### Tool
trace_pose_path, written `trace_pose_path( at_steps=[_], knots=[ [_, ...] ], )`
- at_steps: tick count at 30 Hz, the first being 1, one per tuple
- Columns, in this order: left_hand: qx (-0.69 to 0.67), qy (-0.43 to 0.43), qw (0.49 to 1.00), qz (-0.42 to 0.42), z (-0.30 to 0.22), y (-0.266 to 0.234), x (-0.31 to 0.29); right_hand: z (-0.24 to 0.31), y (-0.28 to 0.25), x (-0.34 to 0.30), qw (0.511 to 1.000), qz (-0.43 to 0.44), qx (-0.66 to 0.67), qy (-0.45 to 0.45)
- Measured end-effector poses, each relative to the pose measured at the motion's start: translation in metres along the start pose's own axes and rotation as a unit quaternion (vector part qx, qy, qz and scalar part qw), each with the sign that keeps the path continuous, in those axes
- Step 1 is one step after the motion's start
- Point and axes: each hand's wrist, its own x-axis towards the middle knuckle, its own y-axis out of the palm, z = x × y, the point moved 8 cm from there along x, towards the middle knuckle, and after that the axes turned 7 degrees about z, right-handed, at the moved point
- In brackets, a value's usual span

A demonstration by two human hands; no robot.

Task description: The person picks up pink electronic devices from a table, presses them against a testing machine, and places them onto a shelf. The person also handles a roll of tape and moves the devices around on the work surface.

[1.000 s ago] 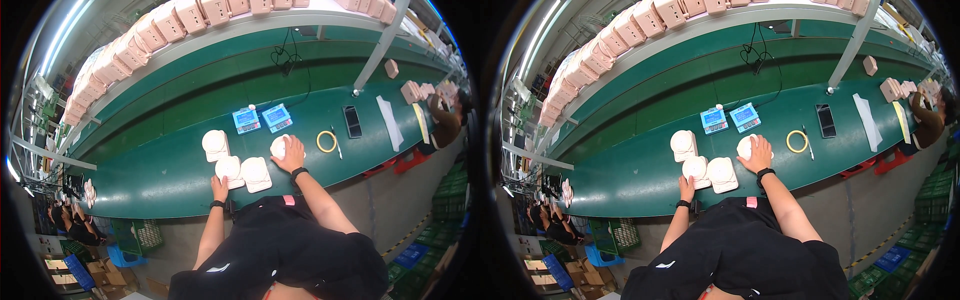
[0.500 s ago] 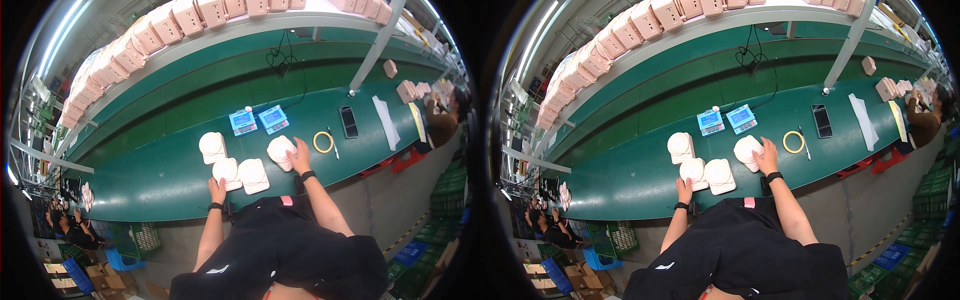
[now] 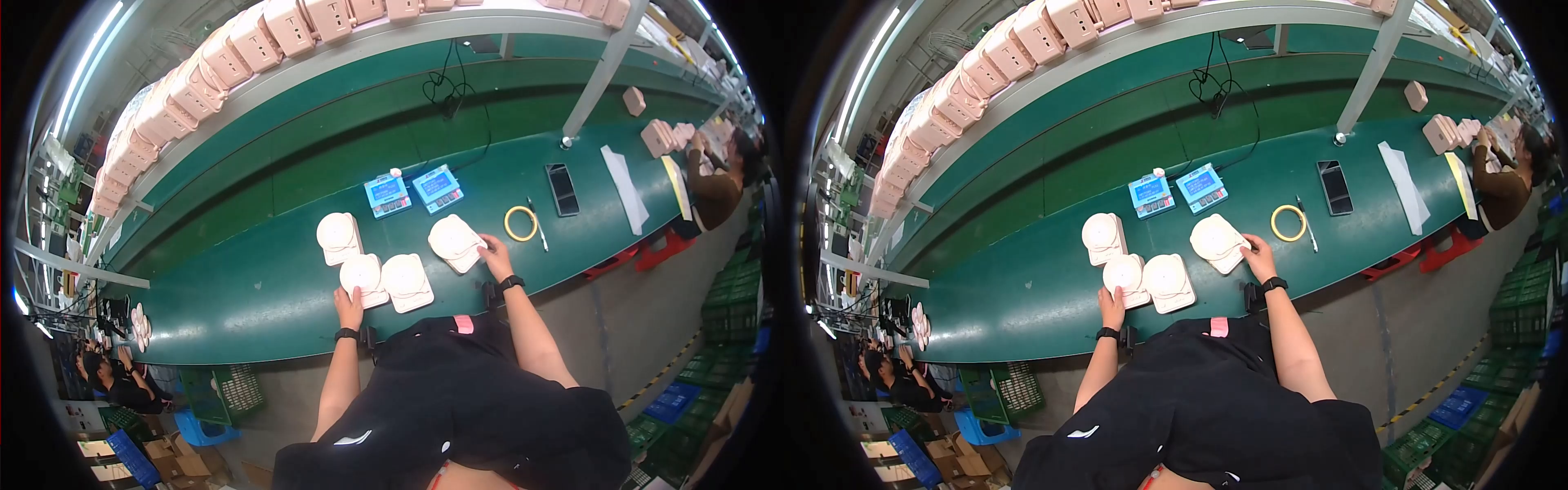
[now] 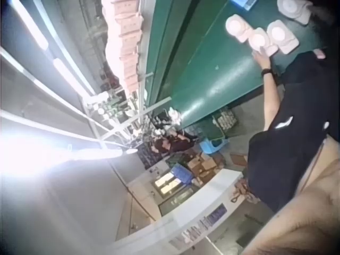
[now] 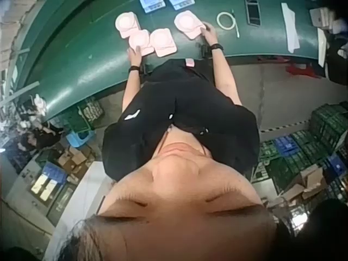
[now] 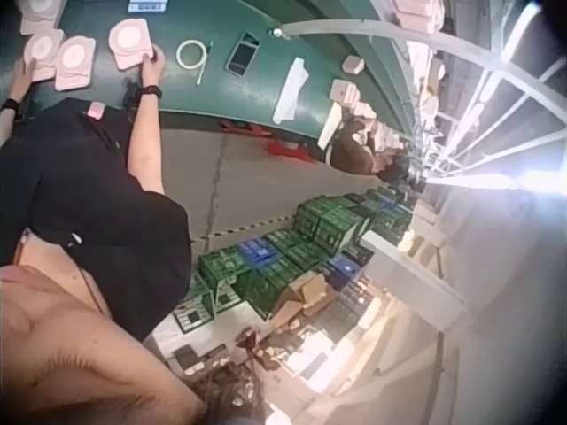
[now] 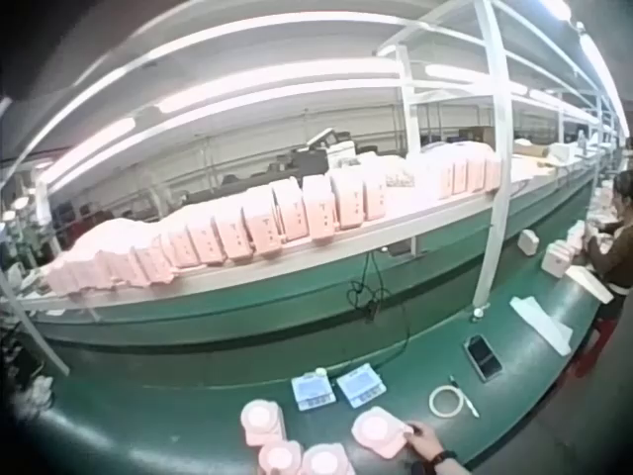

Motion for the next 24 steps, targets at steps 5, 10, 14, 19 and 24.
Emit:
trace_pose_path(
  at_steps=[5, 10, 14, 19, 24],
  knots=[
    [0.097, -0.027, 0.994, -0.048, -0.051, -0.012, -0.008, -0.006, -0.005, -0.004, 0.999, -0.005, -0.030, 0.025],
    [0.151, 0.128, 0.980, 0.008, -0.137, -0.006, -0.004, -0.009, -0.005, -0.004, 0.998, 0.007, -0.060, -0.007],
    [0.182, 0.171, 0.964, 0.090, -0.162, 0.026, -0.004, -0.008, 0.000, -0.001, 0.999, 0.016, -0.042, 0.008],
    [0.237, 0.126, 0.951, 0.156, -0.154, 0.051, -0.003, -0.014, -0.001, -0.001, 1.000, 0.014, -0.021, 0.015],
    [0.255, 0.065, 0.947, 0.184, -0.148, 0.055, -0.003, -0.015, -0.004, -0.003, 1.000, 0.001, -0.027, 0.002]
  ],
)
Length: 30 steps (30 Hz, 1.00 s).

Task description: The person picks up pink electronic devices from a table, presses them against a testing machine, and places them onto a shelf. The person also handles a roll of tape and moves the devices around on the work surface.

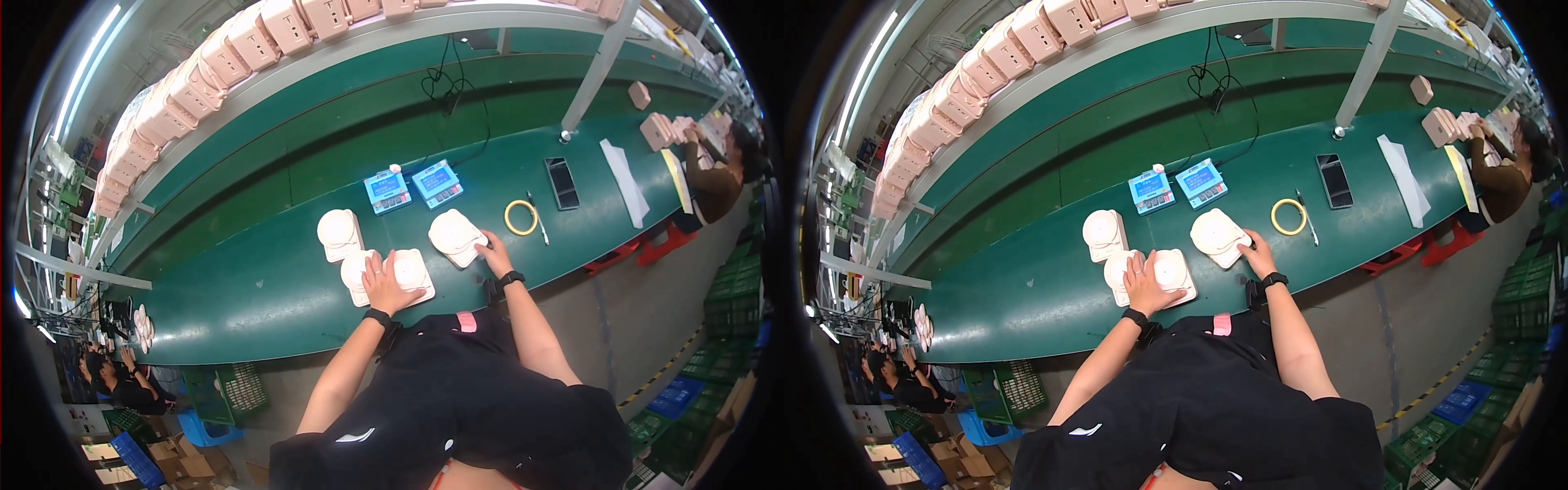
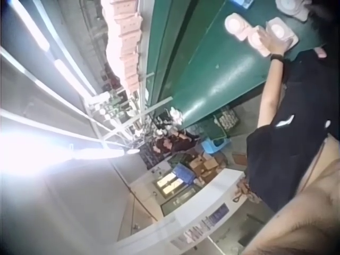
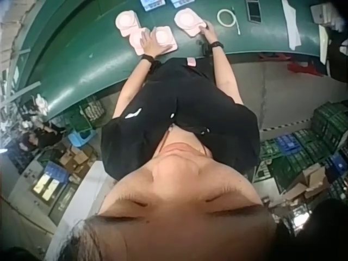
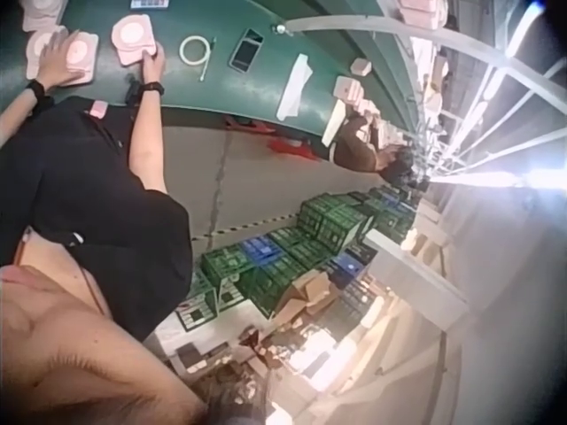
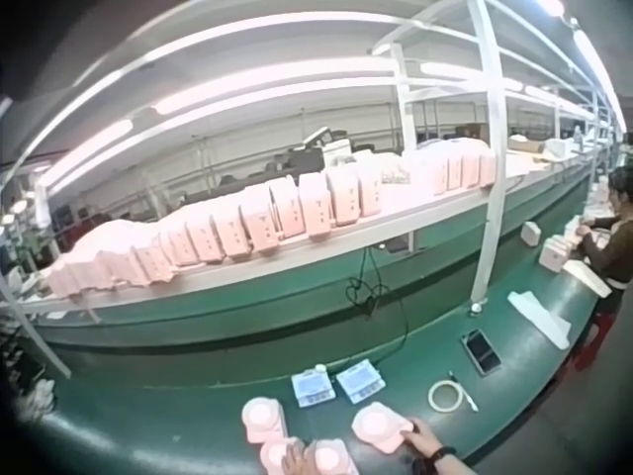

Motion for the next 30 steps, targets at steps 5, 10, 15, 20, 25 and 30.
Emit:
trace_pose_path(
  at_steps=[5, 10, 15, 20, 25, 30],
  knots=[
    [-0.015, 0.006, 1.000, -0.008, 0.002, 0.003, -0.001, 0.001, 0.000, 0.000, 1.000, 0.002, 0.006, -0.008],
    [-0.051, -0.005, 0.996, -0.067, 0.020, -0.007, -0.011, -0.001, 0.001, 0.001, 1.000, 0.003, -0.002, -0.010],
    [-0.042, -0.019, 0.996, -0.070, 0.021, -0.005, -0.017, 0.001, 0.003, 0.001, 1.000, 0.014, -0.013, 0.000],
    [-0.040, -0.018, 0.997, -0.068, 0.017, -0.005, -0.015, 0.000, 0.003, 0.001, 1.000, 0.016, -0.001, -0.005],
    [-0.024, -0.026, 0.999, -0.039, 0.012, -0.008, -0.009, 0.002, 0.005, 0.002, 1.000, 0.021, 0.009, -0.006],
    [-0.017, 0.010, 0.999, -0.044, 0.008, -0.006, -0.008, 0.005, 0.004, 0.000, 1.000, 0.011, -0.006, -0.010]
  ],
)
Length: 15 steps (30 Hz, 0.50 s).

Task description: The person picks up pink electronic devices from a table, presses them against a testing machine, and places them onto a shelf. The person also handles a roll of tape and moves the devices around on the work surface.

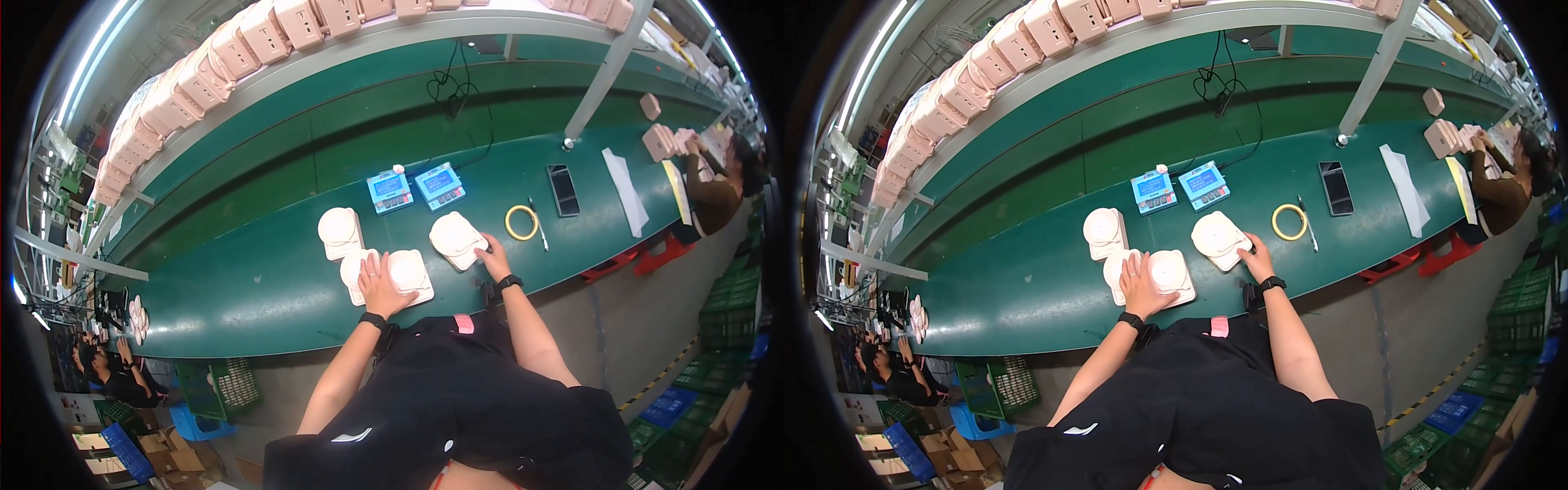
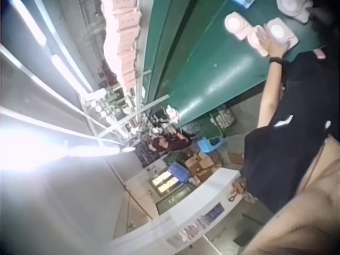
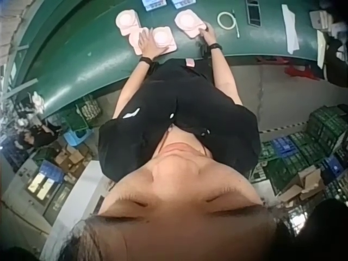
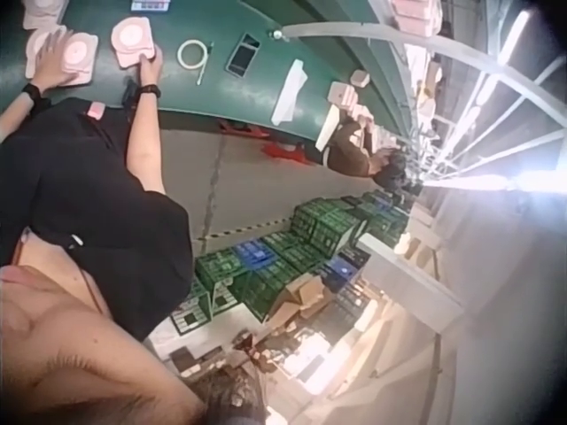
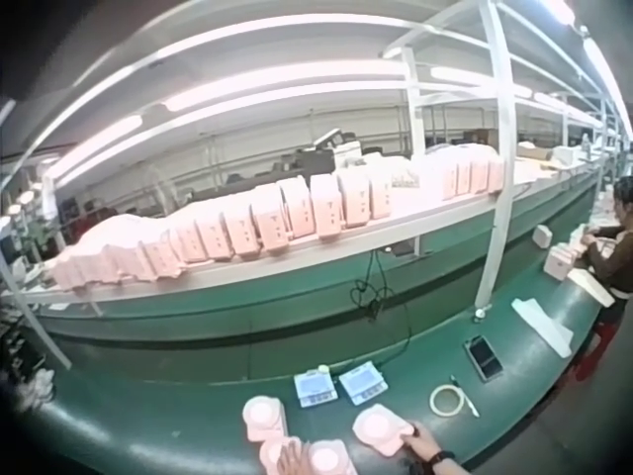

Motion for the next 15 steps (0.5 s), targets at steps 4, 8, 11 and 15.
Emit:
trace_pose_path(
  at_steps=[4, 8, 11, 15],
  knots=[
    [-0.016, -0.015, 1.000, -0.001, 0.0045, -0.0002, 0.0002, -0.0002, 0.0000, -0.0004, 1.000, -0.003, -0.003, 0.001],
    [-0.020, -0.019, 1.000, 0.011, 0.0060, 0.0033, -0.0007, -0.0001, -0.0002, -0.0001, 1.000, -0.006, -0.004, -0.002],
    [-0.042, -0.007, 0.999, -0.002, 0.0101, 0.0053, -0.0031, -0.0007, -0.0006, 0.0010, 1.000, -0.009, 0.008, -0.005],
    [-0.056, -0.016, 0.998, -0.006, 0.0120, 0.0021, -0.0068, 0.0021, -0.0003, -0.0016, 0.998, -0.019, -0.057, -0.010]
  ],
)
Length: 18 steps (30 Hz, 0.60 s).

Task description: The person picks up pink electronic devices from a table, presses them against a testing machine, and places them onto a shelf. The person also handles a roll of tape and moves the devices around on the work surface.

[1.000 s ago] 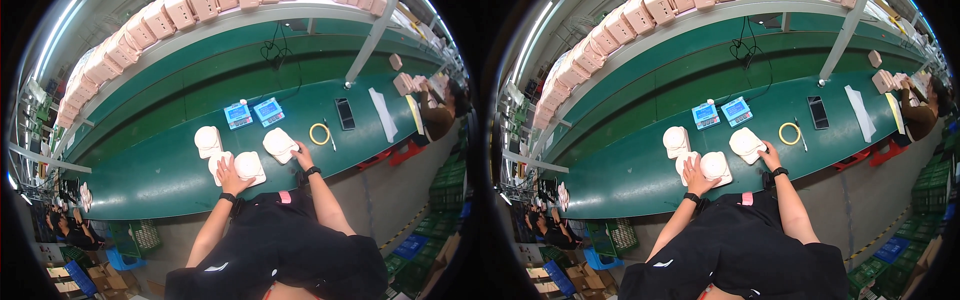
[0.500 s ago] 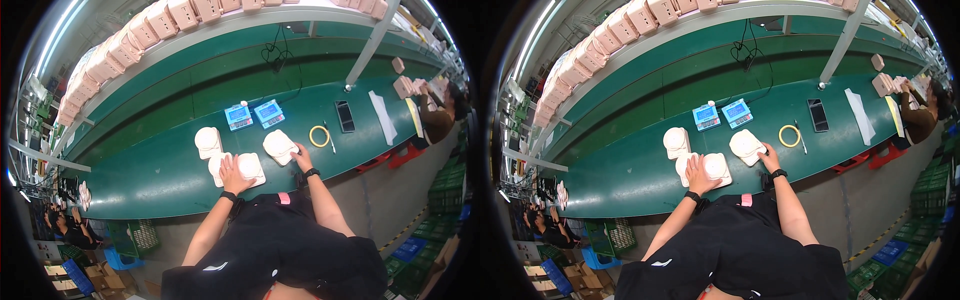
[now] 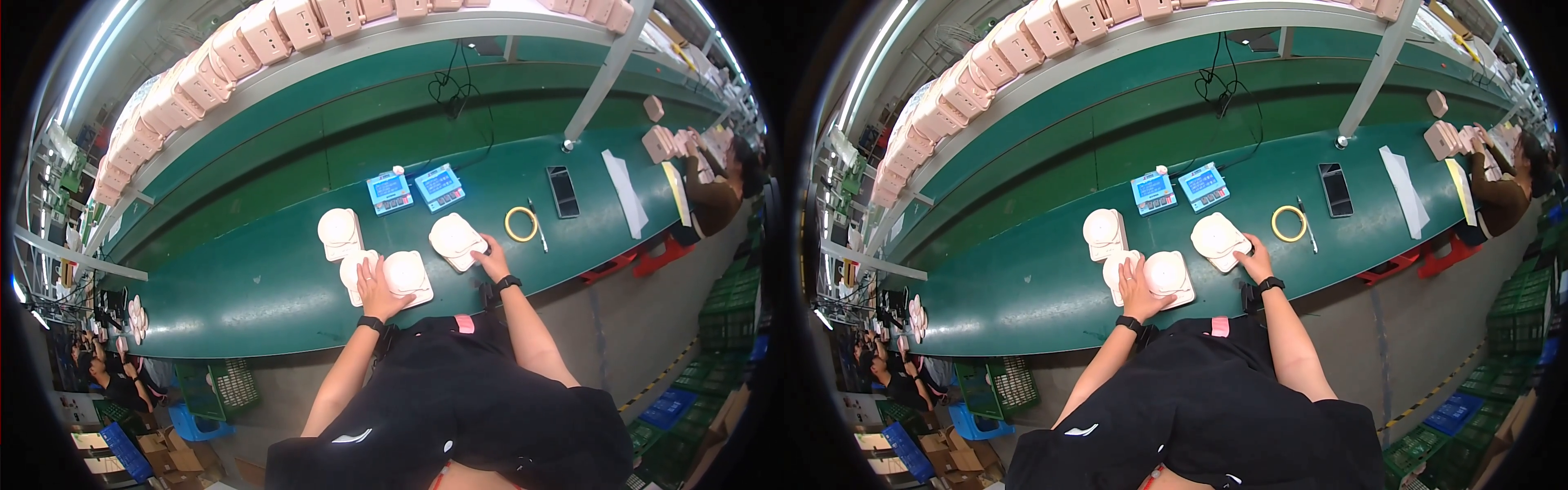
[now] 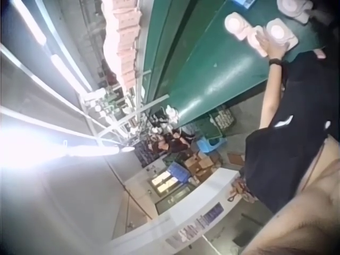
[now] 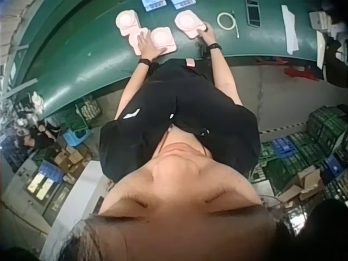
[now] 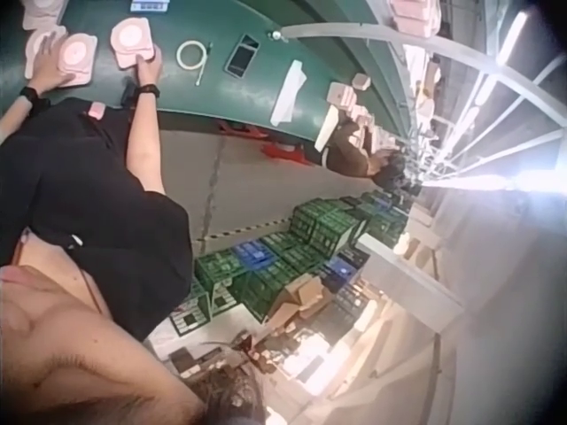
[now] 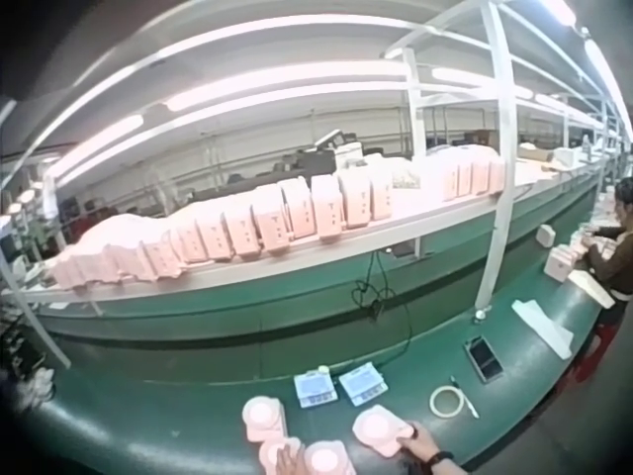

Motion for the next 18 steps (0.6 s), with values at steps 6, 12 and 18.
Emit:
trace_pose_path(
  at_steps=[6, 12, 18],
  knots=[
    [0.008, 0.018, 1.000, -0.007, -0.0038, -0.0016, 0.0033, 0.0048, 0.0003, 0.0022, 1.000, 0.010, -0.004, -0.002],
    [0.008, 0.024, 1.000, 0.001, -0.0065, -0.0013, 0.0033, 0.0067, 0.0023, -0.0015, 1.000, 0.006, 0.011, -0.002],
    [0.020, 0.019, 1.000, 0.004, -0.0058, -0.0009, 0.0042, 0.0021, -0.0011, -0.0016, 1.000, -0.007, -0.028, -0.010]
  ],
)
